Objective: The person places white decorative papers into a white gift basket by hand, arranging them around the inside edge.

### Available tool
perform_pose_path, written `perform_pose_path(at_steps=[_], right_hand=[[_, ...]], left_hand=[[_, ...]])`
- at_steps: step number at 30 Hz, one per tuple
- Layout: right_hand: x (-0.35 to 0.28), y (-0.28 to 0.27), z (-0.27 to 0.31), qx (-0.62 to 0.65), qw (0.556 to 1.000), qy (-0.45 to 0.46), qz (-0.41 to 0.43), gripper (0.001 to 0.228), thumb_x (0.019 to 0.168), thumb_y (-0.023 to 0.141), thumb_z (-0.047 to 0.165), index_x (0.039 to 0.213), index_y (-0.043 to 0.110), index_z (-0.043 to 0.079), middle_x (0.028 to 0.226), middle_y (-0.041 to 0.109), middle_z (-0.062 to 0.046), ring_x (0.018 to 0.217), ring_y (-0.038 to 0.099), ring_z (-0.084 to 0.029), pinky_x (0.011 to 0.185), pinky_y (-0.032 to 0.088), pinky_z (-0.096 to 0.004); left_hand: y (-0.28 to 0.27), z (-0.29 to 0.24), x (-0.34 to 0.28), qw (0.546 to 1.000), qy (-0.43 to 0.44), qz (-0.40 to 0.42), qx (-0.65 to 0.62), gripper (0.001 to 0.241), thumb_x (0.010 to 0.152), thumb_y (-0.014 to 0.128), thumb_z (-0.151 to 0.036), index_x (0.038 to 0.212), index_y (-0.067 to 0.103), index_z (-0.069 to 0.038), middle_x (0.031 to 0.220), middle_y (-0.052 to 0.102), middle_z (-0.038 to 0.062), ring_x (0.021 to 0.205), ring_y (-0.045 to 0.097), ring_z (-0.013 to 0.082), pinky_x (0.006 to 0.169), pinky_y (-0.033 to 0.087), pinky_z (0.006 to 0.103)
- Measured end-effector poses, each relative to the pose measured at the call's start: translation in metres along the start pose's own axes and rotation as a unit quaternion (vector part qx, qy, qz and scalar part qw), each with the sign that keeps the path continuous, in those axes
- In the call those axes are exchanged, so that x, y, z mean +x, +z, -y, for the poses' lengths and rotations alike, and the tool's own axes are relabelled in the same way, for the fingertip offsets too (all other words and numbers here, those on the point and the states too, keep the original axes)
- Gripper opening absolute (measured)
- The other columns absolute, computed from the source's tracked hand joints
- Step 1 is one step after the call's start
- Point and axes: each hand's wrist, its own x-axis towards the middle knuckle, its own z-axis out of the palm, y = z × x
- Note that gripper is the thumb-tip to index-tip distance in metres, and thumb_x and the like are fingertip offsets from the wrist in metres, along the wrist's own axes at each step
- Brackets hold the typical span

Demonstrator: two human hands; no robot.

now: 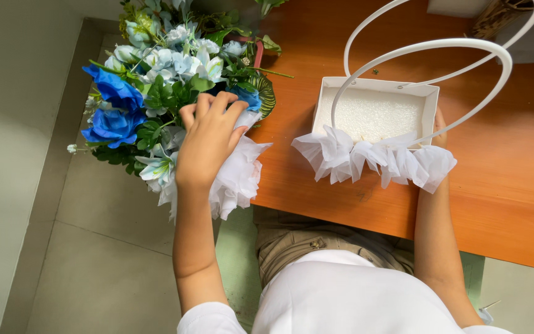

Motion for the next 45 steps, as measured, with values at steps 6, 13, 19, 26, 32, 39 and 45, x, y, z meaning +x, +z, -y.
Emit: perform_pose_path(at_steps=[6,13,19,26,32,39,45], right_hand=[[-0.006,-0.023,0.012,0.002,1.0,-0.008,-0.019,0.032,0.097,0.045,0.03,0.12,0.048,0.008,0.121,0.054,-0.007,0.111,0.057,-0.015,0.094,0.047,-0.021],[-0.006,0.057,0.106,0.014,0.999,-0.005,-0.028,0.03,0.097,0.045,0.028,0.118,0.05,0.008,0.119,0.055,-0.007,0.11,0.058,-0.014,0.093,0.048,-0.02],[-0.01,0.054,0.113,0.021,0.999,-0.006,-0.049,0.028,0.097,0.046,0.027,0.116,0.051,0.007,0.117,0.056,-0.007,0.109,0.058,-0.013,0.093,0.048,-0.019],[-0.014,0.051,0.114,0.029,0.997,-0.007,-0.065,0.026,0.097,0.046,0.025,0.114,0.053,0.007,0.115,0.058,-0.007,0.107,0.059,-0.013,0.092,0.049,-0.018],[-0.029,0.037,0.137,0.011,0.996,-0.059,-0.061,0.022,0.099,0.046,0.024,0.115,0.05,0.009,0.117,0.055,-0.005,0.112,0.055,-0.013,0.1,0.047,-0.023],[-0.112,0.026,0.209,-0.153,0.969,-0.191,0.012,0.024,0.1,0.05,0.024,0.11,0.045,0.003,0.097,0.045,-0.012,0.074,0.051,-0.019,0.064,0.046,-0.026],[-0.128,0.088,0.229,-0.295,0.908,-0.108,0.277,0.043,0.08,0.064,0.025,0.119,0.056,0.008,0.101,0.063,-0.002,0.081,0.059,-0.012,0.066,0.049,-0.021]], left_hand=[[0.047,0.013,0.022,1.0,-0.006,0.028,0.006,0.013,0.08,0.07,-0.023,0.082,0.06,-0.015,0.085,0.048,-0.002,0.095,0.041,0.0185,0.089,0.025,0.0461],[-0.007,0.004,0.018,0.997,0.005,-0.065,-0.029,0.009,0.09,0.061,-0.021,0.087,0.054,-0.016,0.082,0.046,-0.004,0.089,0.043,0.0157,0.083,0.028,0.037],[-0.028,-0.003,0.019,0.985,0.022,-0.117,-0.128,0.005,0.096,0.057,-0.019,0.095,0.054,-0.014,0.084,0.049,-0.003,0.08,0.046,0.0149,0.073,0.03,0.0309],[-0.06,-0.026,0.006,0.939,0.08,-0.184,-0.28,0.007,0.093,0.057,0.002,0.098,0.056,-0.003,0.087,0.053,0.008,0.069,0.055,0.0233,0.063,0.049,0.0315],[-0.072,-0.055,-0.027,0.92,0.138,-0.166,-0.326,0.011,0.094,0.05,0.006,0.105,0.052,0.003,0.1,0.053,0.016,0.092,0.058,0.0283,0.087,0.048,0.0375],[-0.056,-0.095,-0.051,0.868,0.232,-0.146,-0.415,0.011,0.092,0.052,0.002,0.103,0.056,0.003,0.1,0.058,0.014,0.086,0.063,0.0255,0.078,0.056,0.0332],[-0.028,-0.124,-0.037,0.801,0.307,-0.053,-0.511,0.016,0.096,0.052,0.001,0.111,0.052,0.003,0.105,0.052,0.014,0.09,0.06,0.0269,0.083,0.054,0.0356]])
